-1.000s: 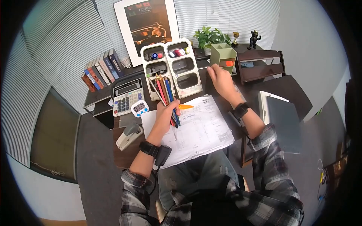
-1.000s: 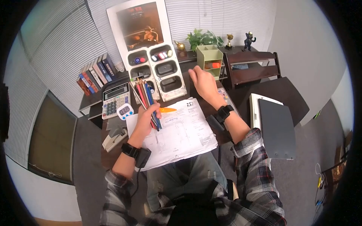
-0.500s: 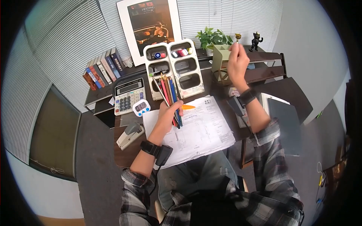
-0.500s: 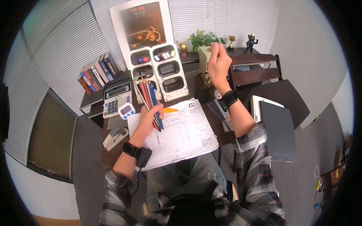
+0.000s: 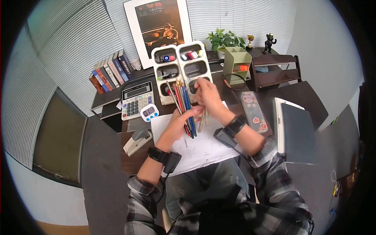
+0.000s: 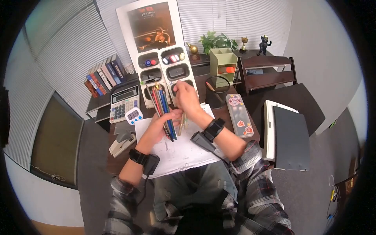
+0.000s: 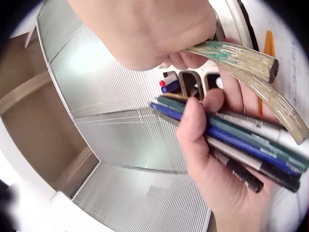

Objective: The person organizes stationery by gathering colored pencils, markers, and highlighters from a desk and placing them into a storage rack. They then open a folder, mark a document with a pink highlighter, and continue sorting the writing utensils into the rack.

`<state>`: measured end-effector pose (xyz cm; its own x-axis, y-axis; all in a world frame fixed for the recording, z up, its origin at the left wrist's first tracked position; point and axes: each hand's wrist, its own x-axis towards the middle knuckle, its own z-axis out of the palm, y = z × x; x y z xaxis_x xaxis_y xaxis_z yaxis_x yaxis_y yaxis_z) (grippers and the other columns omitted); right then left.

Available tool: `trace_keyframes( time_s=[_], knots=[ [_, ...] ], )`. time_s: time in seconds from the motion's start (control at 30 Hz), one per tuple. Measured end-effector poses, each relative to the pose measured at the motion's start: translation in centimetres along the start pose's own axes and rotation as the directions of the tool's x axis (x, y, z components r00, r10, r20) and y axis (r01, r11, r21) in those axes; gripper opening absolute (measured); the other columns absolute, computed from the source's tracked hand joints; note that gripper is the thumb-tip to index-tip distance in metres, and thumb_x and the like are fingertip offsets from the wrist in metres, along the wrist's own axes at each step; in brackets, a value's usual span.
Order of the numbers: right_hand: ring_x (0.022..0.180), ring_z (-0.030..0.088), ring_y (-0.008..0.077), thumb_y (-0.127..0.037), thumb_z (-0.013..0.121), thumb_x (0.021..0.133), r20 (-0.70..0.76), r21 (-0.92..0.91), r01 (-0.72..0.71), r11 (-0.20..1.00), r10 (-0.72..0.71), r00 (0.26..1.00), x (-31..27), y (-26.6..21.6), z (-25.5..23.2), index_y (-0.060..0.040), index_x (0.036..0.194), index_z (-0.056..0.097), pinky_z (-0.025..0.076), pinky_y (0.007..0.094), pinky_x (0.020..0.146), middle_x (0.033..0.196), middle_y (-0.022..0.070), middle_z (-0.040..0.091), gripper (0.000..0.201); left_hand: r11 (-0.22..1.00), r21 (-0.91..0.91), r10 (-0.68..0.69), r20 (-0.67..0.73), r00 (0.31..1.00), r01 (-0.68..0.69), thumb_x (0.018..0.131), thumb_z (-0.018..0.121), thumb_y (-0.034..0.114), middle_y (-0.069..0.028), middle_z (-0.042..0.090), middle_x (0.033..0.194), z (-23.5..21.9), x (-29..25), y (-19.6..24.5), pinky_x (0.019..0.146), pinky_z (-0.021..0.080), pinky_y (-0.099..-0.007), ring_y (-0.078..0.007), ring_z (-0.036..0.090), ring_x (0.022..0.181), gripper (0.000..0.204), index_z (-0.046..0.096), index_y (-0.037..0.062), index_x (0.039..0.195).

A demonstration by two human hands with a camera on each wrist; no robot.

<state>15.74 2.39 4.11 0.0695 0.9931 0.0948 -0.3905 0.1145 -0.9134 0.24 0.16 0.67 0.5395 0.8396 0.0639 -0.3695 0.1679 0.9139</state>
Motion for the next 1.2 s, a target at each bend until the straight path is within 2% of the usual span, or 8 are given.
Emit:
trace_keyframes(
  time_s=[0.13, 0.27, 0.43, 0.53, 0.63, 0.87, 1.07, 1.2],
  knots=[
    [0.076, 0.063, 0.0373, -0.036, 0.038, 0.104, -0.032, -0.535, 0.357, 0.766, -0.440, 0.897, 1.4, 2.9, 0.8, 0.0024, 0.100, 0.055, 0.046, 0.0450, 0.071, 0.080, 0.0224, 0.064, 0.042, 0.996, 0.003, -0.087, 0.057, 0.995, 0.087, 0.092, 0.062, 0.013, -0.0139, 0.066, 0.101, -0.3, 0.0, -0.3, 0.072, 0.056, -0.0302, -0.0233, 0.069, 0.089, 0.024, 0.054, 0.0010, 0.111],
    [0.094, 0.055, 0.0524, -0.035, 0.037, 0.105, -0.039, -0.585, 0.296, 0.755, -0.391, 0.920, 0.8, 2.2, 1.5, 0.0020, 0.104, 0.055, 0.044, 0.0519, 0.082, 0.093, 0.0307, 0.063, 0.041, 0.995, 0.037, -0.098, 0.013, 0.995, 0.098, 0.092, 0.063, 0.013, -0.0131, 0.066, 0.092, 0.0, 0.1, -0.3, 0.062, 0.056, -0.0298, -0.0193, 0.067, 0.070, 0.031, 0.054, -0.0021, 0.117],
    [0.093, 0.064, 0.0398, -0.030, 0.055, 0.098, 0.092, -0.759, 0.337, 0.557, -0.421, 0.902, -0.1, -2.7, -0.1, 0.0029, 0.103, 0.057, 0.049, 0.0468, 0.080, 0.094, 0.0246, 0.064, 0.034, 0.979, 0.164, -0.125, 0.013, 0.992, 0.121, 0.088, 0.067, 0.015, -0.0096, 0.063, 0.078, -0.2, 0.2, 0.3, 0.058, 0.050, -0.0264, -0.0149, 0.063, 0.067, 0.026, 0.058, -0.0010, 0.105],
    [0.089, 0.064, 0.0372, -0.021, 0.061, 0.091, 0.187, -0.961, 0.274, 0.031, -0.657, 0.730, 1.1, -5.9, -4.4, -0.0009, 0.099, 0.060, 0.052, 0.0481, 0.075, 0.093, 0.0174, 0.068, 0.022, 0.993, 0.097, -0.067, -0.059, 0.996, 0.072, 0.084, 0.068, 0.018, -0.0076, 0.060, 0.074, 0.2, 0.2, 0.2, 0.053, 0.045, -0.0246, -0.0125, 0.057, 0.063, 0.024, 0.055, 0.0026, 0.095],
    [0.082, 0.067, 0.0400, -0.023, 0.060, 0.091, 0.160, -0.981, 0.083, -0.177, -0.483, 0.861, 1.1, -6.9, -8.1, -0.0009, 0.085, 0.067, 0.053, 0.0501, 0.075, 0.082, 0.0186, 0.070, 0.024, 0.993, 0.089, -0.070, -0.027, 0.997, 0.072, 0.085, 0.067, 0.018, -0.0081, 0.061, 0.075, 0.1, 0.4, 0.1, 0.052, 0.046, -0.0251, -0.0129, 0.058, 0.063, 0.022, 0.055, 0.0026, 0.095],
    [0.078, 0.065, 0.0441, -0.032, 0.054, 0.096, 0.148, -0.988, 0.129, -0.079, -0.334, 0.931, 1.4, -5.8, -10.2, -0.0006, 0.087, 0.070, 0.053, 0.0524, 0.074, 0.082, 0.0238, 0.068, 0.037, 0.995, 0.020, -0.096, -0.003, 0.995, 0.096, 0.088, 0.063, 0.016, -0.0119, 0.066, 0.090, -0.3, 0.1, 0.4, 0.056, 0.051, -0.0254, -0.0139, 0.060, 0.067, 0.034, 0.057, -0.0023, 0.116],
    [0.063, 0.064, 0.0327, -0.026, 0.055, 0.101, 0.098, -0.896, 0.408, 0.175, -0.818, 0.566, -0.5, -8.6, -7.1, -0.0003, 0.089, 0.063, 0.049, 0.0400, 0.059, 0.070, 0.0167, 0.066, 0.030, 0.996, -0.063, -0.059, -0.032, 0.998, 0.057, 0.090, 0.062, 0.016, -0.0132, 0.068, 0.104, -0.5, 0.2, 0.3, 0.061, 0.054, -0.0264, -0.0152, 0.062, 0.075, 0.050, 0.050, -0.0002, 0.136],
    [0.058, 0.063, 0.0153, -0.026, 0.052, 0.103, -0.010, -0.714, 0.381, 0.588, -0.552, 0.834, -2.4, -6.7, -3.5, 0.0002, 0.092, 0.061, 0.048, 0.0333, 0.055, 0.065, 0.0109, 0.066, 0.030, 0.997, -0.050, -0.056, -0.013, 0.998, 0.055, 0.091, 0.062, 0.018, -0.0139, 0.068, 0.109, -0.2, 0.5, 0.2, 0.066, 0.054, -0.0268, -0.0163, 0.064, 0.084, 0.050, 0.050, -0.0005, 0.137]
  ],
)
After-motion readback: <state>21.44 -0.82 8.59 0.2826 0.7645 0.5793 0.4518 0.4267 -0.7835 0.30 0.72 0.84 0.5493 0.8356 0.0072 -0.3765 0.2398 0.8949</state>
